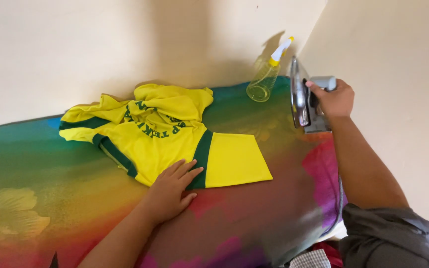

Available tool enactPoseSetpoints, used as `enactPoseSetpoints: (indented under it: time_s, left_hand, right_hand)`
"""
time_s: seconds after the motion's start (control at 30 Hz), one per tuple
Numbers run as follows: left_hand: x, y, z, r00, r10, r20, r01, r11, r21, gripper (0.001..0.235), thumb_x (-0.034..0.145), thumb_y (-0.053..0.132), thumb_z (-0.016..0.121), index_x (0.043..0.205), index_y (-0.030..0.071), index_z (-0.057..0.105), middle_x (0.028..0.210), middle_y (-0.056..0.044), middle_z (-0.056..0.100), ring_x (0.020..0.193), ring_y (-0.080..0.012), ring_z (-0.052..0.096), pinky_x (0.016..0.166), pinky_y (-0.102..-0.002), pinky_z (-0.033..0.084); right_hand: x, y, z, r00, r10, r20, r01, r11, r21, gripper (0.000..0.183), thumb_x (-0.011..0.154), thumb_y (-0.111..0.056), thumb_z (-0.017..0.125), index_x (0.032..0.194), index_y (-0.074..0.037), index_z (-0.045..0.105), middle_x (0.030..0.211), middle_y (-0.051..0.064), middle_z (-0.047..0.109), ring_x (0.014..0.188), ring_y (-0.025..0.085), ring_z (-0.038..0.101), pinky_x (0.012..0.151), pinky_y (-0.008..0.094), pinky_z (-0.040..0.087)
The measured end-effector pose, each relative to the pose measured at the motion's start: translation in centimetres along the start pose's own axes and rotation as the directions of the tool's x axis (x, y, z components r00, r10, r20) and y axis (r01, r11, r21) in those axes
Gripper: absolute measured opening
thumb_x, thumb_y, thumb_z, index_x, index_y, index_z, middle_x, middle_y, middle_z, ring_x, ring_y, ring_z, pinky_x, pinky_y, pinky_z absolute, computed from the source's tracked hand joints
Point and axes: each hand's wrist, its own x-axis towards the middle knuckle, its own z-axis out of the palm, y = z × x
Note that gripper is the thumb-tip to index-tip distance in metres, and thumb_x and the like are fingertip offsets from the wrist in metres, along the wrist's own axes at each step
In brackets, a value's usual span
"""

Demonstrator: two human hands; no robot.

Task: The person irons a yellow and green t-shirt on a colorful ironing board. They use a spray bottle to moisten the fabric, then smooth and press the shirt with an iron, adjusting the garment and flipping it over to iron different sections.

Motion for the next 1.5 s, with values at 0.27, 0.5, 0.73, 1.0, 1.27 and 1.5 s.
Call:
enactPoseSetpoints:
  time_s: [0.27, 0.5, 0.73, 1.0, 1.27, 1.5]
  left_hand:
    - [-0.2, -0.5, 1.5, 0.946, 0.071, -0.315, -0.107, 0.989, -0.1, 0.061, 0.085, 0.031, 0.073, 0.142, 0.014, 0.057, 0.157, -0.007, 0.048, 0.143, -0.0329, 0.043, 0.11, -0.045, 0.037]
    - [1.0, -0.6, 2.0, 0.908, 0.092, -0.409, -0.131, 0.989, -0.068, 0.071, 0.082, 0.038, 0.077, 0.142, 0.009, 0.055, 0.153, -0.014, 0.052, 0.131, -0.0346, 0.054, 0.102, -0.044, 0.041]
    - [2.1, -1.5, 4.4, 0.892, 0.041, -0.45, -0.044, 0.999, 0.005, 0.041, 0.084, 0.031, 0.074, 0.122, 0.015, 0.071, 0.146, -0.006, 0.06, 0.124, -0.0313, 0.057, 0.1, -0.043, 0.043]
    - [0.9, -1.2, 2.2, 0.928, 0.011, -0.373, -0.09, 0.977, -0.193, 0.02, 0.096, 0.025, 0.057, 0.105, 0.011, 0.067, 0.098, -0.009, 0.076, 0.084, -0.0373, 0.068, 0.07, -0.046, 0.05]
    - [-7.0, -1.1, -4.1, 0.976, -0.211, 0.054, 0.211, 0.86, -0.464, 0.023, 0.1, 0.031, 0.056, 0.104, 0.014, 0.07, 0.097, -0.006, 0.074, 0.091, -0.027, 0.066, 0.084, -0.039, 0.053]
    - [-17.7, -7.0, -3.6, 0.813, -0.582, 0.014, 0.441, 0.6, -0.667, 0.019, 0.085, 0.011, 0.07, 0.089, 0.0, 0.084, 0.074, -0.002, 0.081, 0.066, -0.013, 0.067, 0.063, -0.026, 0.056]
  right_hand:
    - [-3.3, -1.8, 1.3, 0.935, 0.149, -0.323, 0.078, 0.8, 0.595, 0.031, 0.096, -0.022, 0.085, 0.107, 0.002, 0.068, 0.099, 0.012, 0.075, 0.087, 0.017, 0.073, 0.083, 0.027, 0.062]
    - [-4.5, 0.3, 3.4, 0.919, 0.081, -0.385, 0.187, 0.771, 0.609, 0.023, 0.104, -0.012, 0.078, 0.11, 0.004, 0.063, 0.104, 0.013, 0.073, 0.091, 0.017, 0.07, 0.084, 0.028, 0.059]
    - [-4.9, 1.1, 3.7, 0.928, -0.006, -0.372, 0.223, 0.81, 0.543, 0.031, 0.112, -0.015, 0.071, 0.121, 0.006, 0.049, 0.109, 0.016, 0.06, 0.096, 0.022, 0.061, 0.091, 0.035, 0.053]
    - [-10.8, -12.2, -2.5, 0.881, -0.312, -0.356, 0.468, 0.688, 0.555, 0.031, 0.105, -0.002, 0.057, 0.129, -0.003, 0.037, 0.124, 0.015, 0.036, 0.11, 0.027, 0.038, 0.094, 0.04, 0.037]
    - [-12.3, -10.6, 10.7, 0.82, -0.509, 0.262, 0.354, 0.811, 0.466, 0.037, 0.081, -0.037, 0.087, 0.102, -0.012, 0.071, 0.108, 0.008, 0.061, 0.102, 0.028, 0.06, 0.094, 0.039, 0.046]
    - [-13.4, -14.0, 20.0, 0.701, -0.495, 0.513, 0.356, 0.867, 0.35, 0.064, 0.081, -0.048, 0.077, 0.126, -0.004, 0.064, 0.124, 0.017, 0.067, 0.113, 0.034, 0.063, 0.098, 0.042, 0.049]
